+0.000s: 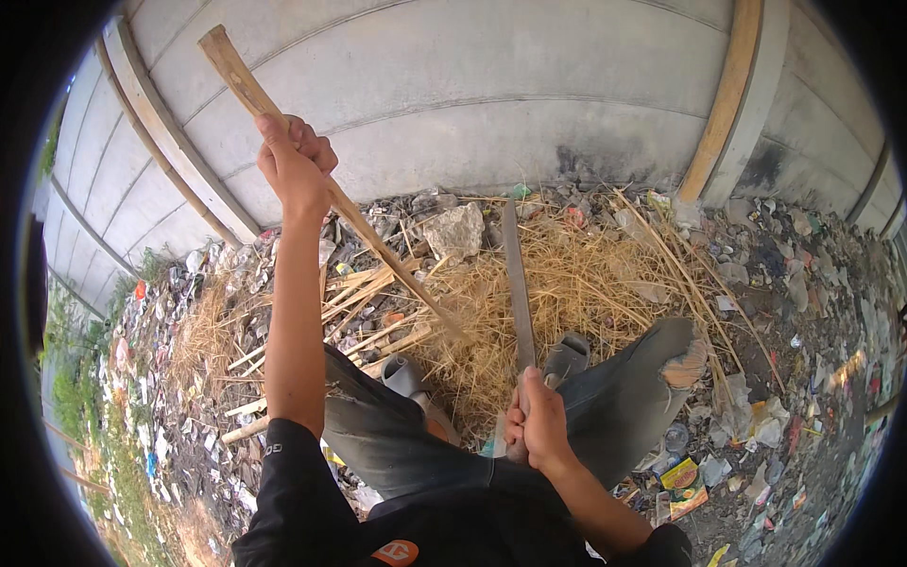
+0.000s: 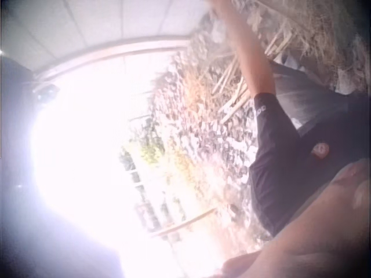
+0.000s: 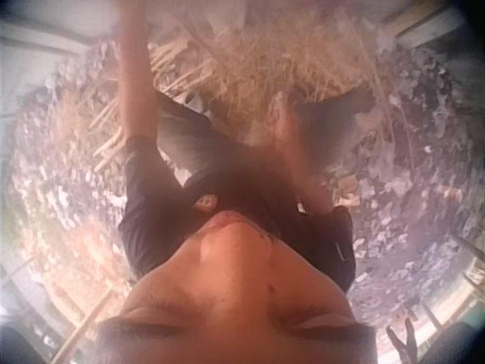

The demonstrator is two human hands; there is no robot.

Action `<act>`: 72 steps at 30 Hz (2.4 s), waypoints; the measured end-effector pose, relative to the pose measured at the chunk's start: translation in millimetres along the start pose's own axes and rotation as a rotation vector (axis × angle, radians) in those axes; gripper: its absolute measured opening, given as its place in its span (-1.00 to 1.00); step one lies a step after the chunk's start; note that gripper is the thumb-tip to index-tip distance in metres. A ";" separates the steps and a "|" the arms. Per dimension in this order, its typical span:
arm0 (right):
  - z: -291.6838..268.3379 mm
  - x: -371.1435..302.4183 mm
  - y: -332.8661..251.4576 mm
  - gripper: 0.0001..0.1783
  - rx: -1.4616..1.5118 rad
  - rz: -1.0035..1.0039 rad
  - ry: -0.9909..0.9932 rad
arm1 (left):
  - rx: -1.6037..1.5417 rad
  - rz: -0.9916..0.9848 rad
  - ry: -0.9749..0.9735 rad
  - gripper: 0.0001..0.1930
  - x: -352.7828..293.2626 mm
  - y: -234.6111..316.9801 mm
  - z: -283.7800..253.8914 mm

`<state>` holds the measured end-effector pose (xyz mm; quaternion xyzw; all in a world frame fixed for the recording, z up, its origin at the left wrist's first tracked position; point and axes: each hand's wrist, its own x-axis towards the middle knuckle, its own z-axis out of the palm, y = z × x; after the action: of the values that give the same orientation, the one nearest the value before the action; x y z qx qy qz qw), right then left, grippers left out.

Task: The person sits on the ground and uses a large knife to split a long bamboo pole into thin strips. They hold the pole vertically and repeatedly strike it with the knife to separate the fibers, creating a pile of bamboo strips.

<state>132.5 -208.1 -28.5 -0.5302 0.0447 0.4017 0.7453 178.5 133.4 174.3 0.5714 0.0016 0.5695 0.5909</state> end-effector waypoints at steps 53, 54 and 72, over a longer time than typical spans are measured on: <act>13.1 109.2 137.1 -0.37 -0.154 0.318 0.080 | 0.046 -0.051 -0.088 -0.32 14.1 -74.7 0.2; 6.6 113.0 137.8 -0.37 -0.094 0.311 0.117 | 0.048 -0.056 -0.076 -0.32 14.2 -72.0 -5.0; 4.5 132.5 177.9 -0.46 -0.040 0.379 0.306 | 0.061 -0.047 0.035 -0.35 -1.7 -50.3 -32.9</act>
<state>105.2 -110.9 -226.1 -0.5816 0.2481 0.4502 0.6305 190.1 169.6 127.7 0.5792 0.0426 0.5649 0.5862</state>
